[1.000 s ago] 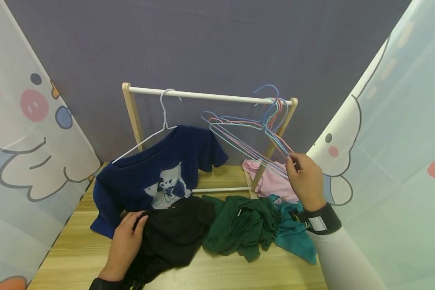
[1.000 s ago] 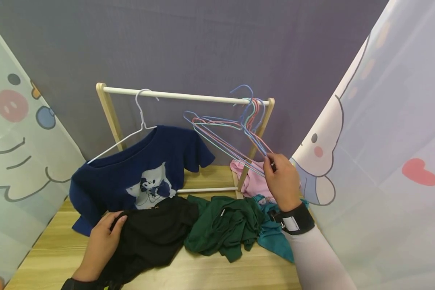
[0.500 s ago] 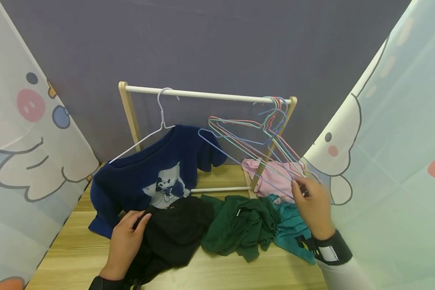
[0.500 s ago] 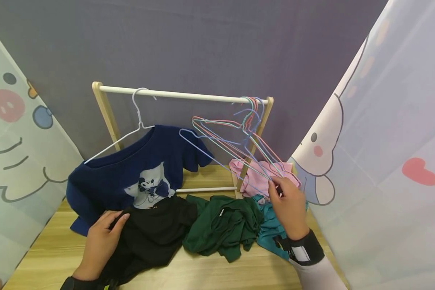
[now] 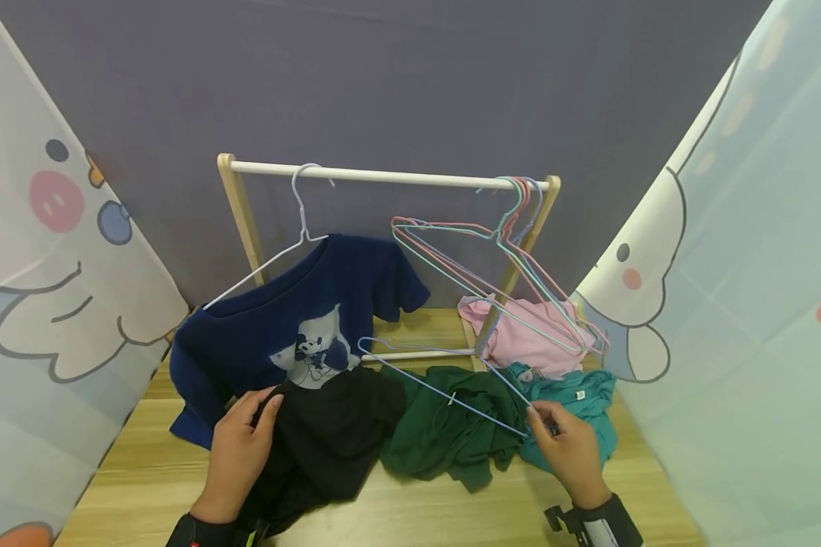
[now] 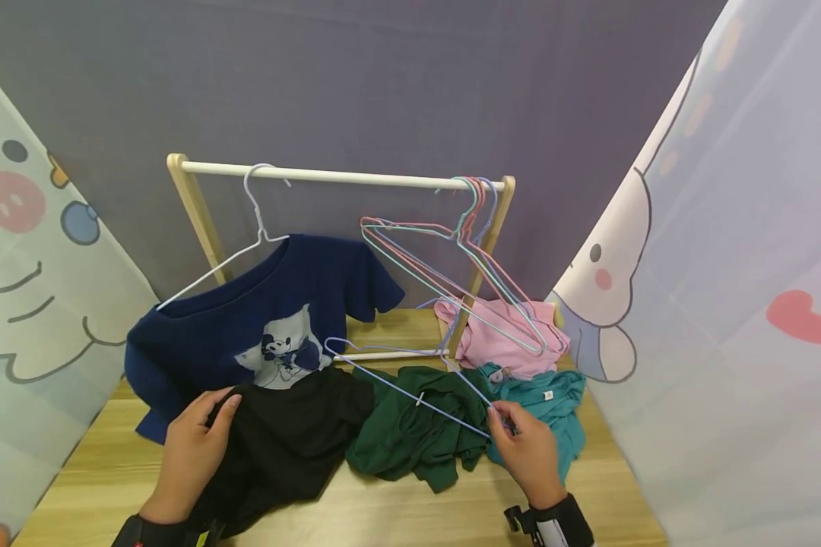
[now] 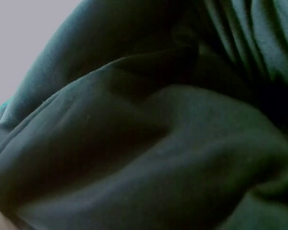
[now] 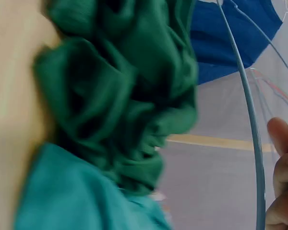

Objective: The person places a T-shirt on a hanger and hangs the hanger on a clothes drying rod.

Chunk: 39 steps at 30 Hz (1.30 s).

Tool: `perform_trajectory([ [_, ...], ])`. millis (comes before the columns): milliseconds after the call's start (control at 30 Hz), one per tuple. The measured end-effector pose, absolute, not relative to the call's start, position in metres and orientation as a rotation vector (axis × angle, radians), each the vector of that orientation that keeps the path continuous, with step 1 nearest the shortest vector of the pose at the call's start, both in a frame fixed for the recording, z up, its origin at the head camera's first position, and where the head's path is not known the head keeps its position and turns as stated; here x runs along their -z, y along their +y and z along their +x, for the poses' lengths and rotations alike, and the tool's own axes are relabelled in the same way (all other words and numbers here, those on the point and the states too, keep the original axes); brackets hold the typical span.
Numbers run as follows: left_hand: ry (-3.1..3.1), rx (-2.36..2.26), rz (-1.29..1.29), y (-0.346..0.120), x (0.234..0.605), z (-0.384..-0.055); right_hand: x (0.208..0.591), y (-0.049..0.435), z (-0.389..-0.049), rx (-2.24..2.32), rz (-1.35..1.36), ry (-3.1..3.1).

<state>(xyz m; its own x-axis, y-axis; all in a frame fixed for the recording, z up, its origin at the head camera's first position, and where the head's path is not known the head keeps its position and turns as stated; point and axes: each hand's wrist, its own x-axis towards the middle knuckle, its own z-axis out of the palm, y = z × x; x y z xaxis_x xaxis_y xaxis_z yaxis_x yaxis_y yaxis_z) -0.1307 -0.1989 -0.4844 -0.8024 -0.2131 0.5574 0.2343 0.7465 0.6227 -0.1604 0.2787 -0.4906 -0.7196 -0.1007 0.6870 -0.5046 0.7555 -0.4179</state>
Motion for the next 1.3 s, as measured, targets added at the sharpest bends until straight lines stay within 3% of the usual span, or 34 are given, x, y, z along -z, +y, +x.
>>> perform_trajectory([
  [467,-2.234,0.945,-0.067,-0.198,0.474,-0.137,0.521,0.269,-0.152,-0.913,0.548,-2.209],
  [800,-2.266,0.936,-0.077,-0.202,0.458,-0.136,0.512,0.256,-0.155,-1.009,0.735,-2.051],
  [1033,-2.294,0.949,-0.011,-0.201,0.447,-0.131,0.477,0.233,-0.144,-1.141,0.881,-1.954],
  [1300,-2.338,0.939,-0.037,-0.198,0.438,-0.123,0.473,0.233,-0.143,-1.219,0.931,-1.934],
])
